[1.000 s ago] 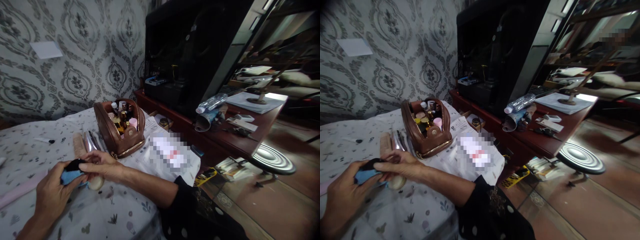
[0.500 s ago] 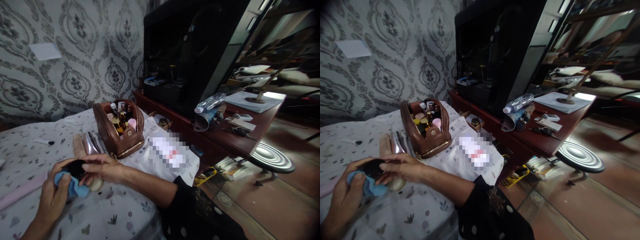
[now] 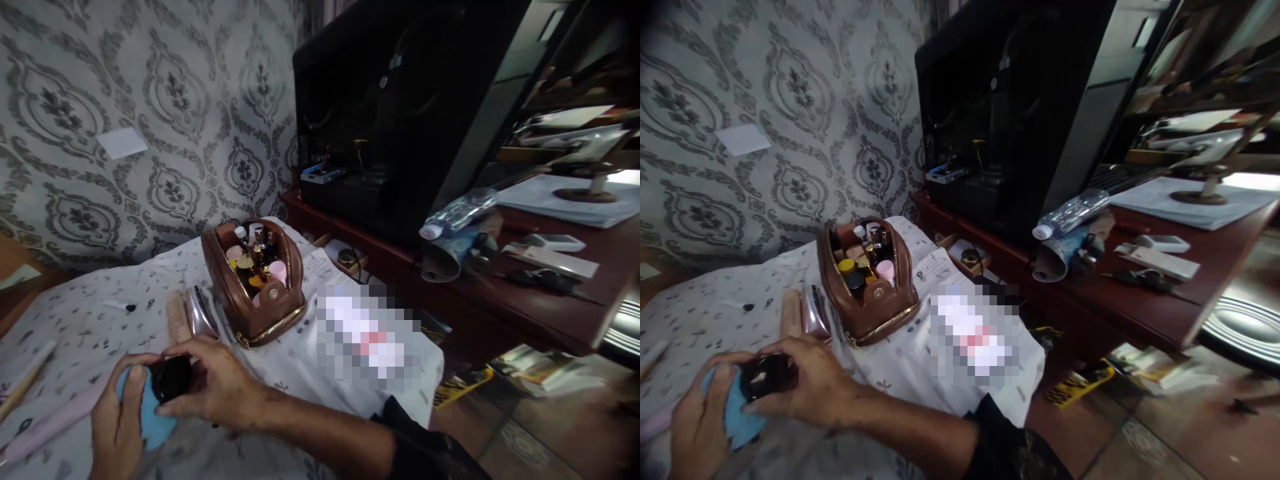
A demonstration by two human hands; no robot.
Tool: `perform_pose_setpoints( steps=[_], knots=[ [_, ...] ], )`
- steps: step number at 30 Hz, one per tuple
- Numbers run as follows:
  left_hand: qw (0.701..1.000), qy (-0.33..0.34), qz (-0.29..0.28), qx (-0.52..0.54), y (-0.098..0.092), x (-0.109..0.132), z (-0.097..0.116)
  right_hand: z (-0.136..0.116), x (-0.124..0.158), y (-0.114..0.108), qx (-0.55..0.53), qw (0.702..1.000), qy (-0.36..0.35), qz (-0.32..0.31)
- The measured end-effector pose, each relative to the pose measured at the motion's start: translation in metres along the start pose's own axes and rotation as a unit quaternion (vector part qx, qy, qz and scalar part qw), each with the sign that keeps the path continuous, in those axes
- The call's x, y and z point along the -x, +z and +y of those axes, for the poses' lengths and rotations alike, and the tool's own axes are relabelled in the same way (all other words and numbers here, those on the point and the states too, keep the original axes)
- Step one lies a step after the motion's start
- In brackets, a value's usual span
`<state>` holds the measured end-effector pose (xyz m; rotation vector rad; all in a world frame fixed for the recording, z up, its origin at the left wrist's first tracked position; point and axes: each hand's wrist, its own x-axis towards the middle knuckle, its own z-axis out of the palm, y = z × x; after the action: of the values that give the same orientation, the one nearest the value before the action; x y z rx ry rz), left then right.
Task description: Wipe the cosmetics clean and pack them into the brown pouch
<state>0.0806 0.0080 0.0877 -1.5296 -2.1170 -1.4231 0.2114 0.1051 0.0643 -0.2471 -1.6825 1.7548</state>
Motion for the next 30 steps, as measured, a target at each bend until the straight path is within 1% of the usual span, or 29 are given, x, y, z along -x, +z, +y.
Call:
perform_pose_setpoints(
  steps=[2, 4, 5, 6, 8, 9, 11, 12, 13, 14, 15, 17, 19, 21, 24, 26, 28, 30],
  knots=[
    [1.000, -0.017, 0.004, -0.009, 0.002, -0.007, 0.012, -0.013, 0.003, -0.011, 0.052, 0.998, -0.034, 0.003],
    [1.000, 0.005, -0.003, -0.022, 0.005, -0.017, 0.025, -0.033, 0.008, -0.026, 0.080, 0.996, -0.043, -0.005],
    [0.999, 0.032, -0.010, -0.032, 0.008, -0.024, 0.031, -0.045, 0.011, -0.036, 0.087, 0.995, -0.044, 0.000],
    [0.996, 0.074, -0.019, -0.043, 0.011, -0.030, 0.038, -0.057, 0.013, -0.046, 0.090, 0.995, -0.041, 0.002],
    [0.977, 0.196, -0.046, -0.065, 0.019, -0.044, 0.049, -0.082, 0.015, -0.069, 0.059, 0.997, -0.052, 0.026],
    [0.958, 0.269, -0.063, -0.079, 0.023, -0.050, 0.054, -0.093, 0.013, -0.081, 0.041, 0.996, -0.062, 0.048],
    [0.901, 0.398, -0.101, -0.140, 0.032, -0.060, 0.060, -0.113, 0.003, -0.103, 0.057, 0.989, -0.086, 0.107],
    [0.870, 0.443, -0.118, -0.180, 0.036, -0.063, 0.061, -0.120, -0.005, -0.113, 0.092, 0.982, -0.100, 0.133],
    [0.843, 0.472, -0.132, -0.219, 0.040, -0.064, 0.061, -0.126, -0.014, -0.122, 0.138, 0.975, -0.107, 0.139],
    [0.823, 0.490, -0.140, -0.250, 0.043, -0.065, 0.060, -0.130, -0.023, -0.129, 0.194, 0.967, -0.105, 0.132],
    [0.811, 0.499, -0.143, -0.269, 0.045, -0.064, 0.058, -0.133, -0.033, -0.135, 0.257, 0.955, -0.096, 0.117],
    [0.808, 0.502, -0.135, -0.278, 0.047, -0.062, 0.054, -0.134, -0.049, -0.140, 0.392, 0.916, -0.064, 0.058],
    [0.813, 0.501, -0.120, -0.273, 0.046, -0.059, 0.051, -0.132, -0.062, -0.139, 0.508, 0.861, -0.035, -0.012],
    [0.816, 0.500, -0.112, -0.268, 0.045, -0.058, 0.051, -0.130, -0.071, -0.135, 0.582, 0.809, -0.018, -0.082],
    [0.817, 0.502, -0.107, -0.262, 0.045, -0.058, 0.052, -0.127, -0.082, -0.124, 0.630, 0.753, 0.004, -0.189],
    [0.818, 0.504, -0.107, -0.255, 0.046, -0.058, 0.052, -0.126, -0.089, -0.118, 0.646, 0.720, 0.024, -0.250],
    [0.820, 0.505, -0.108, -0.248, 0.047, -0.058, 0.052, -0.124, -0.095, -0.113, 0.652, 0.700, 0.043, -0.289],
    [0.826, 0.498, -0.107, -0.242, 0.048, -0.058, 0.053, -0.120, -0.100, -0.111, 0.647, 0.691, 0.053, -0.317]
  ],
)
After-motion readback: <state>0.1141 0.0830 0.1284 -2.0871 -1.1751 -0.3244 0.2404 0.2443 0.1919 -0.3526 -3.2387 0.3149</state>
